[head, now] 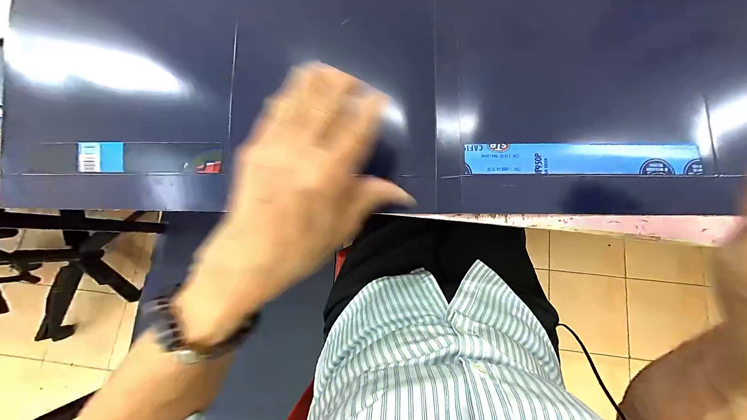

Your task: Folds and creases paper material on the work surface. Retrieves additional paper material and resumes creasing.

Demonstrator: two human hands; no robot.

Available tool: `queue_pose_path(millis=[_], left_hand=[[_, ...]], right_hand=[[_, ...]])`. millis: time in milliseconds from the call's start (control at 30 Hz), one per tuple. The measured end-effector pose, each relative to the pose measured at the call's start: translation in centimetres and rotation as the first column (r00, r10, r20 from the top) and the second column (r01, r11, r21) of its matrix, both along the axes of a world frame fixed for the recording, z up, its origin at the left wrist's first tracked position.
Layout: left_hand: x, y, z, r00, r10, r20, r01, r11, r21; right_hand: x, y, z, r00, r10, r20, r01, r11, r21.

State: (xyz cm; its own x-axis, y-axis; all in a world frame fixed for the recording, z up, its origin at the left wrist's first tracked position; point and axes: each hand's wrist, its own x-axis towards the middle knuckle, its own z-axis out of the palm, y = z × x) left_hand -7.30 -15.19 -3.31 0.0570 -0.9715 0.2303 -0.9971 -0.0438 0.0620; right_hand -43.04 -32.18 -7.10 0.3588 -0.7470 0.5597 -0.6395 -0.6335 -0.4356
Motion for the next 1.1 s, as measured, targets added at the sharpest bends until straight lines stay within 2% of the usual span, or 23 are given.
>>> queue_pose_path(millis=[33,67,167,333,467,567,667,767,900,1000,1100], left_hand=[[-2.6,-1.2,-1.5,0.993,-0.110,-0.039,0.110,0.994,-0.003],[-4.5,-1.9,-3.0,0.982,-0.178,-0.065,0.178,0.984,0.001],[-6.9,-1.5,-5.8,0.978,-0.209,0.000,0.209,0.976,-0.059],[-7.0,0.2,-6.7,0.987,-0.146,-0.059,0.134,0.975,-0.177],[-6.6,0.0,-6.6,0.985,-0.138,-0.099,0.116,0.973,-0.201],[-4.1,1.5,-6.8,0.986,-0.152,-0.072,0.134,0.968,-0.210],[-0.4,4.0,-7.1,0.996,-0.088,-0.003,0.085,0.965,-0.248],[0.5,4.6,-6.1,0.995,-0.061,-0.074,0.046,0.981,-0.187],[0.7,3.4,-2.9,0.980,-0.024,-0.195,0.017,0.999,-0.038],[1.7,0.9,-2.2,0.973,0.077,-0.219,-0.081,0.997,-0.010],[1.7,-1.3,-1.6,0.967,0.190,-0.172,-0.176,0.980,0.092]], right_hand=[[1.8,0.0,0.0,0.967,0.205,-0.149,-0.206,0.979,0.014],[3.4,-0.1,-0.5,0.913,0.321,-0.251,-0.326,0.945,0.022],[5.2,0.8,-3.0,0.842,0.452,-0.295,-0.460,0.887,0.045],[4.9,2.4,-4.5,0.884,0.409,-0.226,-0.428,0.903,-0.039],[5.3,2.2,-3.8,0.888,0.367,-0.278,-0.403,0.912,-0.082],[5.7,2.1,-3.3,0.892,0.339,-0.299,-0.385,0.916,-0.111],[5.9,1.9,-3.1,0.898,0.304,-0.317,-0.363,0.920,-0.147],[6.4,1.5,-2.2,0.900,0.285,-0.330,-0.347,0.926,-0.148],[7.4,0.3,-0.6,0.893,0.289,-0.347,-0.342,0.934,-0.104],[8.3,-1.2,0.1,0.862,0.335,-0.381,-0.375,0.926,-0.034],[9.3,-2.7,0.0,0.820,0.383,-0.425,-0.401,0.915,0.050]])
